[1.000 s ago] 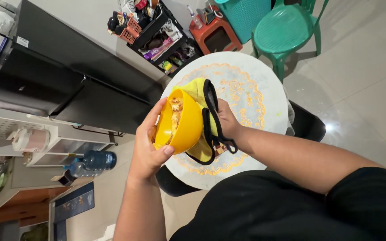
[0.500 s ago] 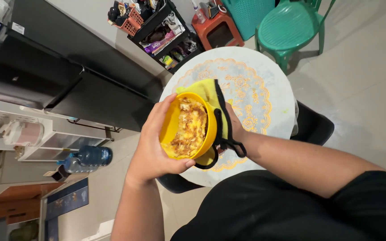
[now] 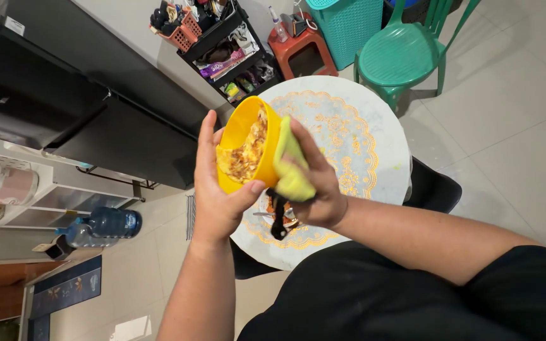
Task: Cleaning a wooden board or trivet using a damp cloth at a dining table.
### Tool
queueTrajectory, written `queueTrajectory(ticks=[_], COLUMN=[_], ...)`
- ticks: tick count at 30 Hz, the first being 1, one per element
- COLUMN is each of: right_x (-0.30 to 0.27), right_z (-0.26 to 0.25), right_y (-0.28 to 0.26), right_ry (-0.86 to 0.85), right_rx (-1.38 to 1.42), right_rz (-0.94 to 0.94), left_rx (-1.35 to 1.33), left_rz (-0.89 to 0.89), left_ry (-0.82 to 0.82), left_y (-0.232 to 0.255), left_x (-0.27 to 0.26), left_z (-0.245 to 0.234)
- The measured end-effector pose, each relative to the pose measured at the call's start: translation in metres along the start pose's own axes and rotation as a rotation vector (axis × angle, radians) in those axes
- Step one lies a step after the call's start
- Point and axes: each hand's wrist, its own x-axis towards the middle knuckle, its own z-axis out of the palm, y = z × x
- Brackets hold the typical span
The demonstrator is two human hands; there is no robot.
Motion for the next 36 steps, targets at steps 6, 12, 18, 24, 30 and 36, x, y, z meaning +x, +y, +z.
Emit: queueTrajectory(ticks=[6, 12, 18, 24, 30, 36], right_x=[0.004, -0.053, 0.03, -0.057, -0.028, 0.02], right_z=[-0.007, -0.005, -0.004, -0.003, 0.006, 0.003], right_y=[0.013, 0.083, -0.01, 0.078, 0.04, 0.019], right_ry=[-0.026, 0.003, -0.039, -0.05, 0.266, 0.134], right_rx=[0.29, 0.908, 0.268, 0.754, 1.063, 0.238], right_rz=[0.116, 0.705, 0.161, 0.544, 0.57, 0.171], left_rx=[0.027, 0.061, 0.099, -0.063, -0.079, -0.279], left_rz=[0.039, 0.045, 0.031, -0.014, 0.084, -0.164], left_ry=[-0.058, -0.211, -0.095, -0.254, -0.113, 0.116], left_y=[0.012, 0.021, 0.02, 0.017, -0.002, 0.019], left_x=[0.002, -0.001, 0.005, 0.0, 0.002, -0.001], left_z=[-0.007, -0.019, -0.024, -0.021, -0.023, 0.0])
